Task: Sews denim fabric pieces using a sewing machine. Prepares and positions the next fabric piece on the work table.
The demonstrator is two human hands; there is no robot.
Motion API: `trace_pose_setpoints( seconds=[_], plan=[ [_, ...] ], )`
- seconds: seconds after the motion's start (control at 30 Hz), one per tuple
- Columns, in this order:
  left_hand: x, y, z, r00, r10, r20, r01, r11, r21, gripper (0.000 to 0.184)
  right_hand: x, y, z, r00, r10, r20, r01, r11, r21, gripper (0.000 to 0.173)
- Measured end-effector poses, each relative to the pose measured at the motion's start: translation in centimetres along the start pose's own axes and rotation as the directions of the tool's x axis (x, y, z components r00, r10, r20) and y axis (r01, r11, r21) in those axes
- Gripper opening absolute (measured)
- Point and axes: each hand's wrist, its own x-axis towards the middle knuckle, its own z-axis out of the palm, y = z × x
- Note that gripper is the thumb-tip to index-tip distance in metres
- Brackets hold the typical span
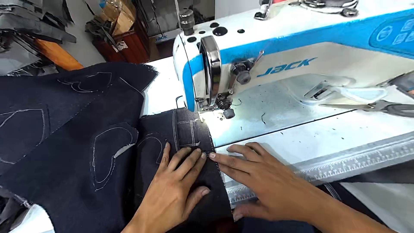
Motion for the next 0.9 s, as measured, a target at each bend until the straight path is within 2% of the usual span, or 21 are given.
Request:
trace_pose_setpoints(
  seconds=[0.07,0.2,0.37,0.5,0.63,0.7,0.73,0.8,0.83,0.87,0.9],
  plan=[
    [0.9,-0.9,0.0,1.0,-0.005,0.012,0.005,1.0,0.0,0.067,0.9,0.8,0.0,1.0,0.016,-0.004,-0.016,1.0,-0.01,0.081],
    [2.7,-2.5,0.1,0.998,-0.008,0.064,0.008,1.0,0.005,0.07,2.2,2.7,0.1,0.999,0.047,-0.001,-0.047,0.999,-0.023,0.089],
    [5.1,-4.6,0.1,0.99,-0.018,0.137,0.011,0.999,0.05,0.072,4.3,4.8,0.4,0.994,0.101,-0.043,-0.102,0.995,-0.021,0.083],
    [6.8,-6.4,0.0,0.99,0.0,0.142,-0.007,0.999,0.05,0.073,4.4,4.8,1.2,0.968,0.189,-0.168,-0.198,0.979,-0.042,0.073],
    [8.7,-8.1,0.0,0.991,0.026,0.13,-0.033,0.998,0.052,0.071,4.1,4.6,1.0,0.955,0.207,-0.211,-0.22,0.975,-0.04,0.066],
    [10.3,-8.5,-1.7,0.977,0.027,0.212,-0.049,0.994,0.101,0.065,4.2,4.9,0.8,0.956,0.194,-0.22,-0.204,0.979,-0.024,0.066],
    [11.4,-8.5,-3.2,0.969,-0.005,0.248,-0.032,0.989,0.145,0.055,4.3,5.0,0.8,0.953,0.179,-0.243,-0.185,0.983,-0.003,0.062],
    [14.0,-9.0,-6.5,0.948,-0.2,0.249,0.14,0.961,0.239,0.032,3.8,4.3,0.6,0.93,0.156,-0.333,-0.121,0.985,0.123,0.044],
    [15.3,-10.0,-7.7,0.915,-0.329,0.234,0.256,0.922,0.292,0.029,3.2,2.8,0.5,0.908,0.194,-0.372,-0.09,0.956,0.278,0.035],
    [16.5,-11.6,-8.5,0.86,-0.454,0.233,0.368,0.868,0.334,0.034,2.5,0.6,0.3,0.895,0.259,-0.363,-0.049,0.867,0.496,0.03],
    [17.2,-13.5,-8.5,0.807,-0.541,0.235,0.443,0.819,0.364,0.042,1.4,-1.9,0.0,0.912,0.29,-0.29,0.003,0.702,0.712,0.034]
  ],
)
